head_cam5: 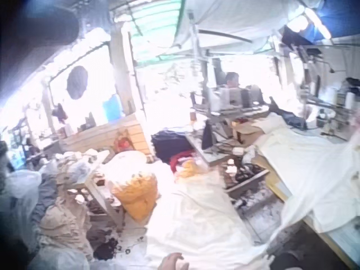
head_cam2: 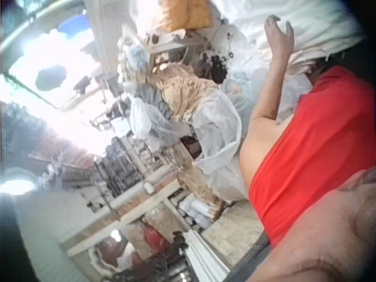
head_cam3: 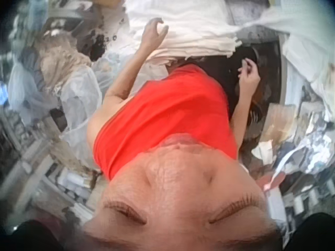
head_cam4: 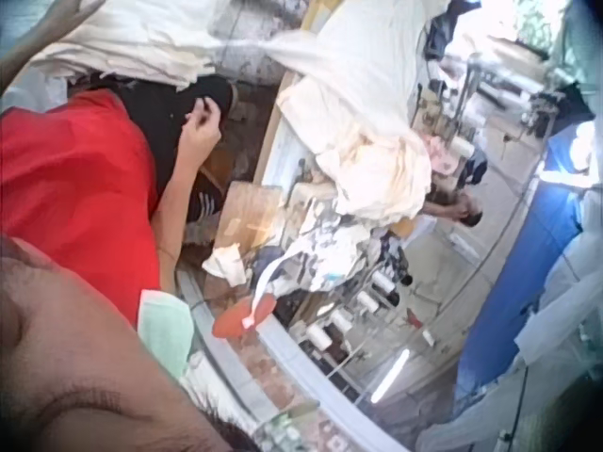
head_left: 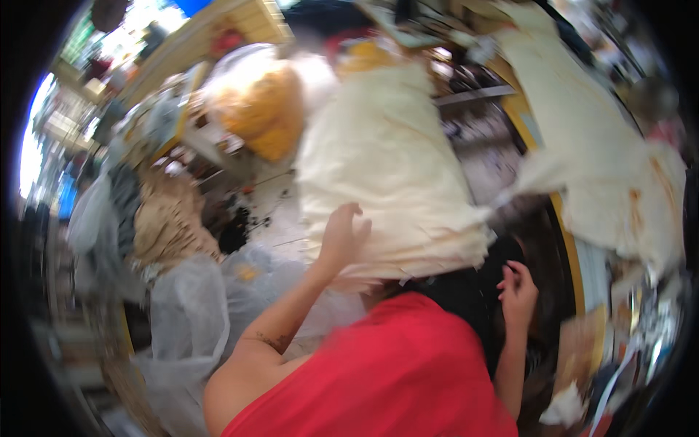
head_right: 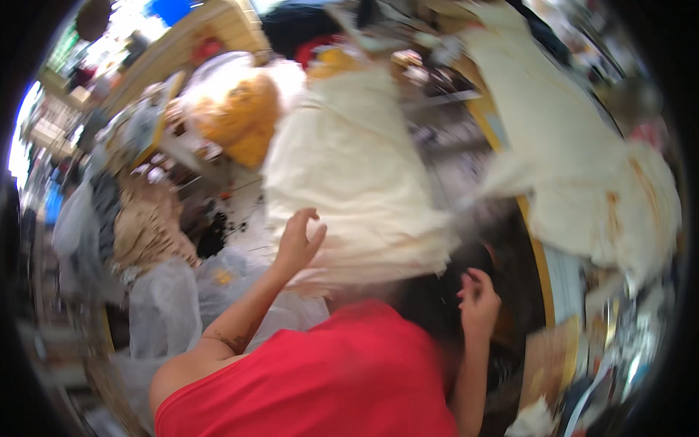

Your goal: The person picks up and unfolds pieces of cream-colored fabric from a stack, aligns the edges by hand, and layers them on top of one another on a workstation table while holding a pair of thread snips.

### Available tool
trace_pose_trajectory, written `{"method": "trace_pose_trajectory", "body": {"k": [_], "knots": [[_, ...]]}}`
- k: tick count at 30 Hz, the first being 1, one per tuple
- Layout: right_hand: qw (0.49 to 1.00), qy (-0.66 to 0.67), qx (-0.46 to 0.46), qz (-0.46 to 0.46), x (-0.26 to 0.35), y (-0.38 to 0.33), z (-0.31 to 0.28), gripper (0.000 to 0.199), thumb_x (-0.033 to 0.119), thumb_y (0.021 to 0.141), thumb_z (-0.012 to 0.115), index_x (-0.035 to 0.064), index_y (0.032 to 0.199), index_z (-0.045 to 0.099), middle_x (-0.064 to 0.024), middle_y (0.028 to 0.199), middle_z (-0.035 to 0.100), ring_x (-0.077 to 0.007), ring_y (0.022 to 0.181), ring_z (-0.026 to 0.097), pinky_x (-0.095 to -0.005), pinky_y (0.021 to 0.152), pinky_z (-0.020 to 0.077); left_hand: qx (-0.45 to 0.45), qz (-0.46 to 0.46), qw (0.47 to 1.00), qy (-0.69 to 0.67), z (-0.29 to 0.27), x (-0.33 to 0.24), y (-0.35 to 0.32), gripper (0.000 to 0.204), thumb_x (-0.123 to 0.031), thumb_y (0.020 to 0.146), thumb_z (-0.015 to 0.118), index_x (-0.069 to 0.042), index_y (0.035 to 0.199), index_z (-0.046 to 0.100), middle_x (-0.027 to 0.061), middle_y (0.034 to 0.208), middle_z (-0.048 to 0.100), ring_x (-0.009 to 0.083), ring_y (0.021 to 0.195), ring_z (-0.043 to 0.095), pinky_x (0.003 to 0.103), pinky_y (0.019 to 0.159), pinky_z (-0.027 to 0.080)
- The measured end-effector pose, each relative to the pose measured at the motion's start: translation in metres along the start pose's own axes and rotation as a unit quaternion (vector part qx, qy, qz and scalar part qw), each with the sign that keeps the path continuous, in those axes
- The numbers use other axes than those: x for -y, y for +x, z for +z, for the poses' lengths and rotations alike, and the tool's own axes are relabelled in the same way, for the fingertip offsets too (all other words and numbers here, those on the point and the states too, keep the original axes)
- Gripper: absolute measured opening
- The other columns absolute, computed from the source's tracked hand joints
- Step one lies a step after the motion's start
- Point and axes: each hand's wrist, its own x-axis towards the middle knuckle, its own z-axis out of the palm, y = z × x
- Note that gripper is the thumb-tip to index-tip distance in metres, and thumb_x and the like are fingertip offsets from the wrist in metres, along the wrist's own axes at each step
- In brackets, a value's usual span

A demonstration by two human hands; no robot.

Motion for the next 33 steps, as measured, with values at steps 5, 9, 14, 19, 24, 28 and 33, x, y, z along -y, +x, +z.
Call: {"method": "trace_pose_trajectory", "body": {"k": [5, 9, 14, 19, 24, 28, 33], "knots": [[0.988, -0.098, -0.067, -0.095, -0.058, -0.006, 0.008, 0.033, 0.029, 0.097, 0.066, -0.001, 0.11, 0.065, -0.0263, 0.099, 0.07, -0.0428, 0.094, 0.069, -0.046, 0.078, 0.0537, 0.123, 0.124, 0.975, -0.135, 0.076, -0.095, 0.06, 0.036, -0.022, 0.093, 0.068, -0.001, 0.121, 0.06, 0.0196, 0.118, 0.066, 0.0355, 0.109, 0.065, 0.042, 0.095, 0.05], [0.992, 0.008, -0.067, -0.105, -0.043, -0.011, 0.011, 0.02, 0.015, 0.095, 0.067, -0.0015, 0.104, 0.062, -0.0227, 0.089, 0.067, -0.0406, 0.084, 0.067, -0.0432, 0.071, 0.0516, 0.214, 0.125, 0.941, -0.228, 0.121, -0.151, 0.087, 0.032, -0.024, 0.099, 0.061, -0.001, 0.121, 0.063, 0.0191, 0.116, 0.068, 0.035, 0.106, 0.066, 0.039, 0.093, 0.05], [0.973, -0.062, -0.071, -0.209, -0.012, 0.022, 0.011, 0.02, 0.016, 0.093, 0.069, -0.0014, 0.098, 0.063, -0.0229, 0.089, 0.066, -0.0418, 0.081, 0.065, -0.0441, 0.069, 0.0513, 0.418, -0.148, 0.776, -0.449, 0.174, -0.149, 0.11, 0.03, -0.028, 0.104, 0.055, 0.0, 0.105, 0.066, 0.0082, 0.096, 0.069, 0.0094, 0.074, 0.057, 0.026, 0.067, 0.046], [0.929, -0.164, -0.119, -0.31, 0.007, 0.068, 0.031, 0.02, 0.018, 0.092, 0.067, 0.0036, 0.082, 0.056, -0.016, 0.074, 0.06, -0.039, 0.07, 0.062, -0.0476, 0.063, 0.0492, 0.357, -0.141, 0.803, -0.457, 0.148, -0.159, 0.093, 0.025, -0.024, 0.102, 0.06, -0.001, 0.094, 0.063, 0.0023, 0.085, 0.064, 0.0038, 0.065, 0.05, 0.021, 0.059, 0.04], [0.865, -0.242, -0.128, -0.421, 0.024, 0.104, 0.053, 0.02, 0.019, 0.094, 0.064, 0.0082, 0.082, 0.052, -0.0099, 0.071, 0.056, -0.0305, 0.068, 0.062, -0.0411, 0.06, 0.0508, 0.33, -0.071, 0.854, -0.396, 0.147, -0.155, 0.086, 0.022, -0.021, 0.101, 0.062, 0.0, 0.095, 0.063, 0.0029, 0.086, 0.065, 0.0064, 0.072, 0.055, 0.023, 0.066, 0.044], [0.884, -0.209, -0.127, -0.399, 0.01, 0.092, 0.039, 0.017, 0.016, 0.092, 0.067, 0.0063, 0.084, 0.055, -0.0116, 0.075, 0.058, -0.032, 0.068, 0.062, -0.042, 0.058, 0.0499, 0.29, -0.024, 0.898, -0.331, 0.149, -0.153, 0.096, 0.02, -0.018, 0.095, 0.065, 0.002, 0.1, 0.065, 0.0063, 0.084, 0.067, 0.0138, 0.078, 0.062, 0.029, 0.073, 0.049], [0.944, -0.135, -0.153, -0.258, -0.031, 0.039, 0.007, 0.019, 0.011, 0.087, 0.074, 0.0, 0.093, 0.059, -0.0159, 0.083, 0.064, -0.0328, 0.072, 0.066, -0.0385, 0.06, 0.0533, 0.221, 0.012, 0.911, -0.349, 0.18, -0.175, 0.127, 0.032, -0.025, 0.093, 0.07, 0.002, 0.11, 0.065, 0.0114, 0.097, 0.071, 0.0224, 0.094, 0.066, 0.032, 0.089, 0.05]]}}
